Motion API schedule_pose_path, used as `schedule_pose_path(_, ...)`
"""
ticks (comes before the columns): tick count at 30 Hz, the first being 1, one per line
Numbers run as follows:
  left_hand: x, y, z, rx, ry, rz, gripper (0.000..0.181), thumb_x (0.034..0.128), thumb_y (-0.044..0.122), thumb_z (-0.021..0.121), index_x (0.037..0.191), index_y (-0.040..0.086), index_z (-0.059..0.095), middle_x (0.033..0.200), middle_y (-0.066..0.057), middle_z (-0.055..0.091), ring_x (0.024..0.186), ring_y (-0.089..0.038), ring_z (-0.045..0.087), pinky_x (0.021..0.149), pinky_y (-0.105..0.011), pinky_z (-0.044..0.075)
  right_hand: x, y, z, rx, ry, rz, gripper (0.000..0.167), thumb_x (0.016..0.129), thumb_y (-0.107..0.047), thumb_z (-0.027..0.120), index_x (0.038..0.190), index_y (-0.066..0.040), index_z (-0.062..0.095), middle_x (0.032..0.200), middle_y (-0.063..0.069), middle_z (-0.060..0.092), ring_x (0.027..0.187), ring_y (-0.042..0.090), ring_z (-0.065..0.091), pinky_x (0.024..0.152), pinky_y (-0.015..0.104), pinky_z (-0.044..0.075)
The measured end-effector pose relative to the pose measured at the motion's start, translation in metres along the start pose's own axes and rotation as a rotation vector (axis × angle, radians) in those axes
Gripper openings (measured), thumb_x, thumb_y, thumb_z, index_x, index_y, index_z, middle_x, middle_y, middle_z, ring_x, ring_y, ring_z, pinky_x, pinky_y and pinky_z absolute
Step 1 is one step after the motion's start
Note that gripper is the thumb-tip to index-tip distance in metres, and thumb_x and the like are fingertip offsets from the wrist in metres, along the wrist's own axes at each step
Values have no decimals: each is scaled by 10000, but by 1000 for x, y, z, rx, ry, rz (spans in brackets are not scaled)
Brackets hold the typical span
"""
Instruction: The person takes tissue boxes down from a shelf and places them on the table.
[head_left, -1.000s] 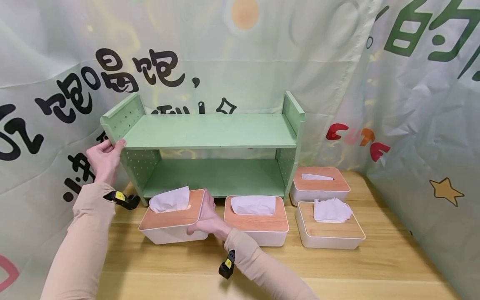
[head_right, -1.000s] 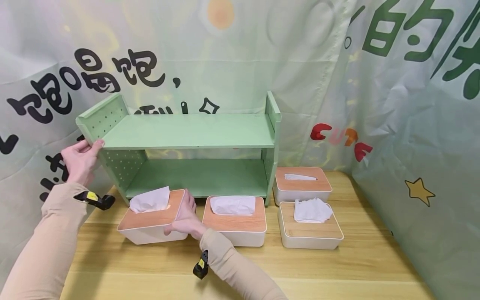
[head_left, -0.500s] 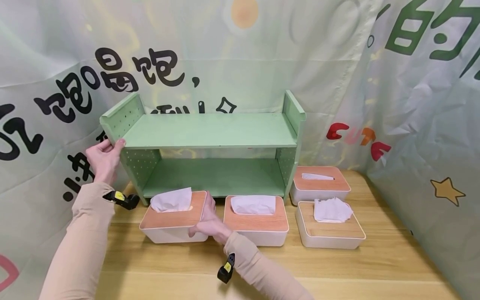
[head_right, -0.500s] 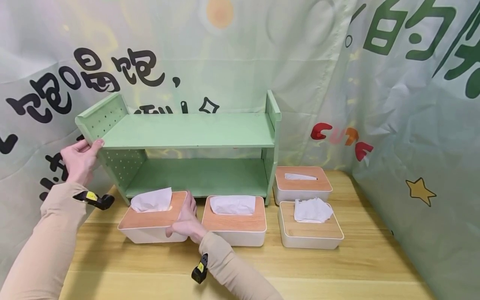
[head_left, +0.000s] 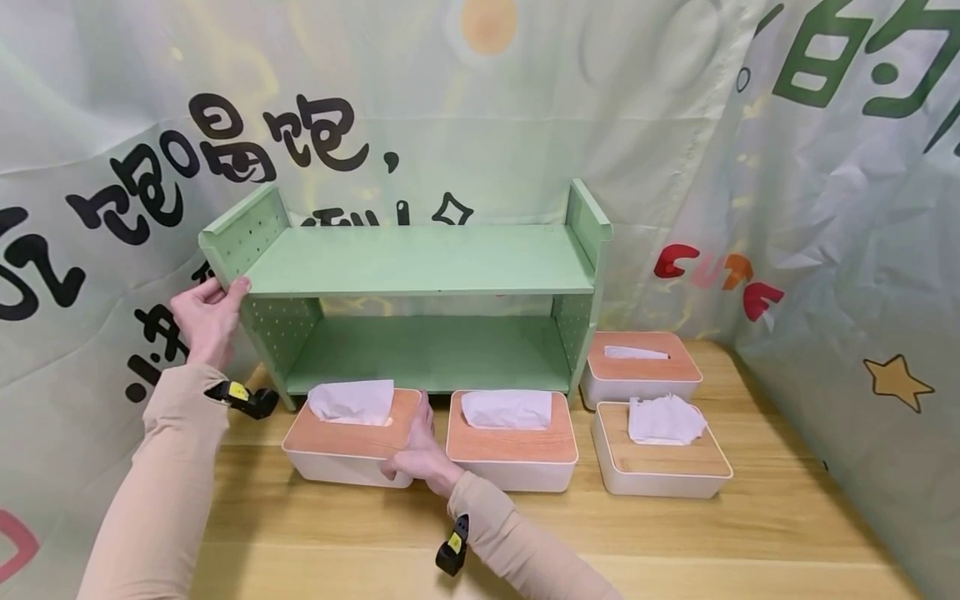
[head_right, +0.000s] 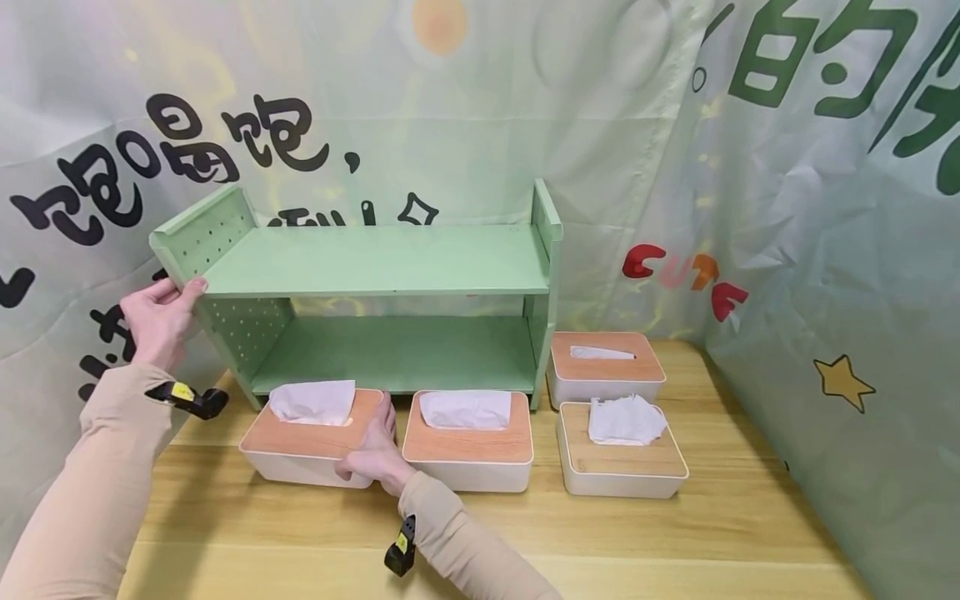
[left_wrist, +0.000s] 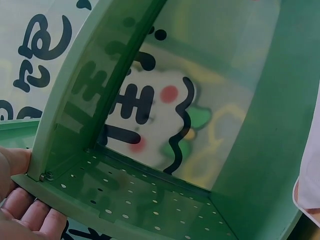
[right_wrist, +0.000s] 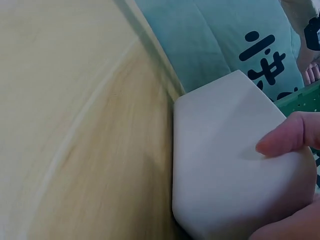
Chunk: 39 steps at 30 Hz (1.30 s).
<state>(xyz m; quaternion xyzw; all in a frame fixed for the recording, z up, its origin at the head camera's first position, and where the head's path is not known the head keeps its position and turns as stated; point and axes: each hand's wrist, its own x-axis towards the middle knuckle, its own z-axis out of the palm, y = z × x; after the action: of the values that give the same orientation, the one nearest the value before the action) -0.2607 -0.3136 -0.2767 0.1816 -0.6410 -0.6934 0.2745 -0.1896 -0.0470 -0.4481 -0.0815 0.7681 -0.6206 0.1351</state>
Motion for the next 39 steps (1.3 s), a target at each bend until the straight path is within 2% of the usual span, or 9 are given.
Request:
schedule_pose_path(3,0,0,1,-6,-5,13,491,881,84,747,1345,27,597,575,247,649,608,54,656,589,-68,520,-1,2,0,16,2,-3,1353,549,87,662,1595,-100,-174,1693,175,-117,1567,359,47,1095,431,426)
schedule_pose_path(6,0,0,2,-8,-9,22,486,882,84,744,1343,22,601,580,250,649,612,55,655,594,-67,521,-2,3,1,52,13,-10,1344,554,76,659,1597,-101,-170,1691,173,-132,1568,360,32,1131,446,393)
schedule_pose_path(10,0,1,2,-17,-16,15,487,883,81,745,1345,28,599,582,248,646,621,51,657,609,-68,530,-4,2,3,189,36,8,1306,617,20,694,1601,-104,-156,1685,174,-168,1571,352,-47,1267,527,175)
schedule_pose_path(12,1,1,2,-20,-17,8,490,882,84,750,1346,37,600,580,248,644,627,48,659,614,-69,533,-4,2,4,250,57,18,1259,705,-61,740,1604,-99,-140,1684,186,-160,1571,351,-68,1284,555,78)
schedule_pose_path(15,1,1,2,-21,-10,5,489,880,84,753,1344,43,603,579,245,645,626,47,661,613,-71,534,-7,5,6,241,75,27,1183,837,-254,763,1606,-78,-118,1686,204,-123,1572,359,-63,1286,562,38)
schedule_pose_path(19,2,1,1,-4,-8,3,489,882,91,751,1346,45,603,572,252,639,617,54,654,604,-67,528,-9,11,8,181,62,16,1134,906,-404,717,1604,-54,-105,1687,212,-96,1572,379,-59,1282,577,41)
schedule_pose_path(33,2,-2,1,19,3,16,480,878,105,753,1335,48,615,587,266,635,629,61,648,620,-58,521,-3,19,5,229,0,-6,1105,930,-390,684,1600,-68,-134,1687,177,-149,1568,364,-111,1276,582,-17)
schedule_pose_path(37,1,-2,0,38,15,22,485,867,127,771,1326,56,629,735,211,725,636,70,645,634,-55,520,-2,20,6,236,6,-2,1109,926,-384,689,1601,-75,-135,1686,176,-149,1568,362,-115,1274,579,-28)
schedule_pose_path(39,1,-2,0,39,15,16,487,867,131,772,1327,60,629,739,206,728,634,69,646,631,-56,520,-2,20,6,238,9,0,1109,923,-382,691,1602,-77,-132,1687,176,-145,1568,361,-113,1274,577,-30)
